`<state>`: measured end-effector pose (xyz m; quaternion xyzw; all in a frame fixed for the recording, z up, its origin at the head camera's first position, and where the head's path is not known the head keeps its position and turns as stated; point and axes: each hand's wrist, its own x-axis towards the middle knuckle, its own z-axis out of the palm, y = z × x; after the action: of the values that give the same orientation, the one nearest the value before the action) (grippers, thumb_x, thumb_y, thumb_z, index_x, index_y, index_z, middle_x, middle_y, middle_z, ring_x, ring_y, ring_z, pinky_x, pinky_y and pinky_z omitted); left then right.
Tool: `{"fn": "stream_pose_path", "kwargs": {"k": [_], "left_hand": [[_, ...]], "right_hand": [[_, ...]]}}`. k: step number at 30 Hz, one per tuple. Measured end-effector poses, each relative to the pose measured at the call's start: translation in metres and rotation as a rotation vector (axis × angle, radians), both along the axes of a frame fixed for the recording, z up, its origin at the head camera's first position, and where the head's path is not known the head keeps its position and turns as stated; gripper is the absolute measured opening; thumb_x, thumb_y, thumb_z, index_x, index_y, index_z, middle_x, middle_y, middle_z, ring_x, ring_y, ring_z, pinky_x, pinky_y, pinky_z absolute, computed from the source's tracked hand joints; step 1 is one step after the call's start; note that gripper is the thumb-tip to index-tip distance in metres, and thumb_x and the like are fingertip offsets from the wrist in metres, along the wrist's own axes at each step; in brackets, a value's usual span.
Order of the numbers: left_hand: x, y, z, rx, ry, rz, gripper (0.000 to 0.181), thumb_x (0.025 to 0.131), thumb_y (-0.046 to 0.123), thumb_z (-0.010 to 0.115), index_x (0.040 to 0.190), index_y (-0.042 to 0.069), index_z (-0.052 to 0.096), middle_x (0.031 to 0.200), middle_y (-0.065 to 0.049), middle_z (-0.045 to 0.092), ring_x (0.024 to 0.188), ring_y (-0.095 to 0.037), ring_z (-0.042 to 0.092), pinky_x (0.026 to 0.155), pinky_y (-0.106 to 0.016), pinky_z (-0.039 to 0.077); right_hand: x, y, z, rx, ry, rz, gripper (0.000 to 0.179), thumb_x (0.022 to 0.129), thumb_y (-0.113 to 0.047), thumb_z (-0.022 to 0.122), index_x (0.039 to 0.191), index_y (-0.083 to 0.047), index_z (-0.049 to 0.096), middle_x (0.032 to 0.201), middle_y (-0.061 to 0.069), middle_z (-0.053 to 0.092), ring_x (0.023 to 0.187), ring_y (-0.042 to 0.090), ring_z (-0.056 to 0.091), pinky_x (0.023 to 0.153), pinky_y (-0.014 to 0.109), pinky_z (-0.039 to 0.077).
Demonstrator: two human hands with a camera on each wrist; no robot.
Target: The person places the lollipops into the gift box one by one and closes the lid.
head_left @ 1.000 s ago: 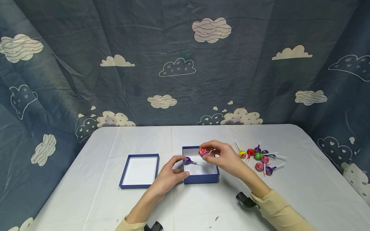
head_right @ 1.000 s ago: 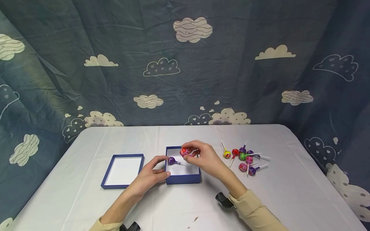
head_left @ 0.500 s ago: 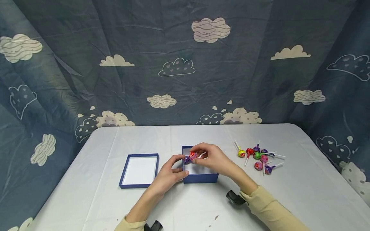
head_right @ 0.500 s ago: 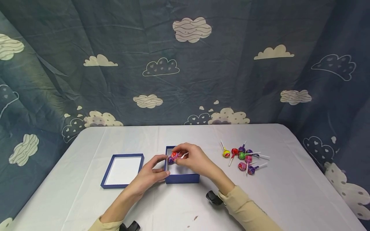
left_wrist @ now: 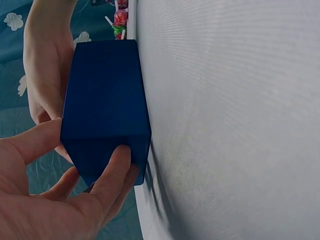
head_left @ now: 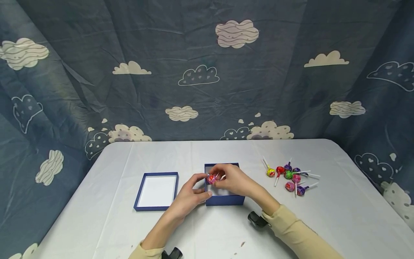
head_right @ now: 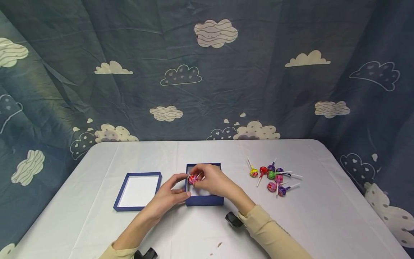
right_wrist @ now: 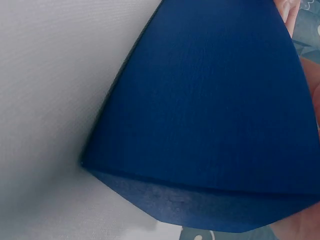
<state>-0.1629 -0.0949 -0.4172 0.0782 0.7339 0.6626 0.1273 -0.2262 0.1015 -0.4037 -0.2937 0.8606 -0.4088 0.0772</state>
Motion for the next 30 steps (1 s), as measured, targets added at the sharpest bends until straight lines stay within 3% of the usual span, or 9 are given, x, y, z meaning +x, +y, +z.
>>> {"fn": "stream_pose_path", "kwargs": {"k": [11, 30], "left_hand": [[0.000, 0.000, -0.002, -0.004, 0.004, -0.005, 0.056, 0.089, 0.011, 0.071, 0.140, 0.014, 0.049, 0.156, -0.019, 0.027, 0.123, -0.036, 0.054, 0.091, -0.040, 0.052], [-0.003, -0.002, -0.004, -0.012, -0.006, -0.010, 0.054, 0.090, 0.012, 0.070, 0.139, 0.013, 0.048, 0.155, -0.017, 0.028, 0.120, -0.032, 0.056, 0.089, -0.037, 0.052]], "right_hand": [[-0.005, -0.005, -0.002, 0.052, -0.046, 0.063, 0.022, 0.080, 0.002, 0.073, 0.100, -0.006, 0.068, 0.082, -0.001, 0.064, 0.076, 0.016, 0.058, 0.063, 0.025, 0.049], [-0.001, -0.012, -0.007, 0.117, 0.002, 0.016, 0.019, 0.080, -0.005, 0.077, 0.099, -0.008, 0.071, 0.084, -0.002, 0.066, 0.076, 0.012, 0.060, 0.063, 0.026, 0.050]]}}
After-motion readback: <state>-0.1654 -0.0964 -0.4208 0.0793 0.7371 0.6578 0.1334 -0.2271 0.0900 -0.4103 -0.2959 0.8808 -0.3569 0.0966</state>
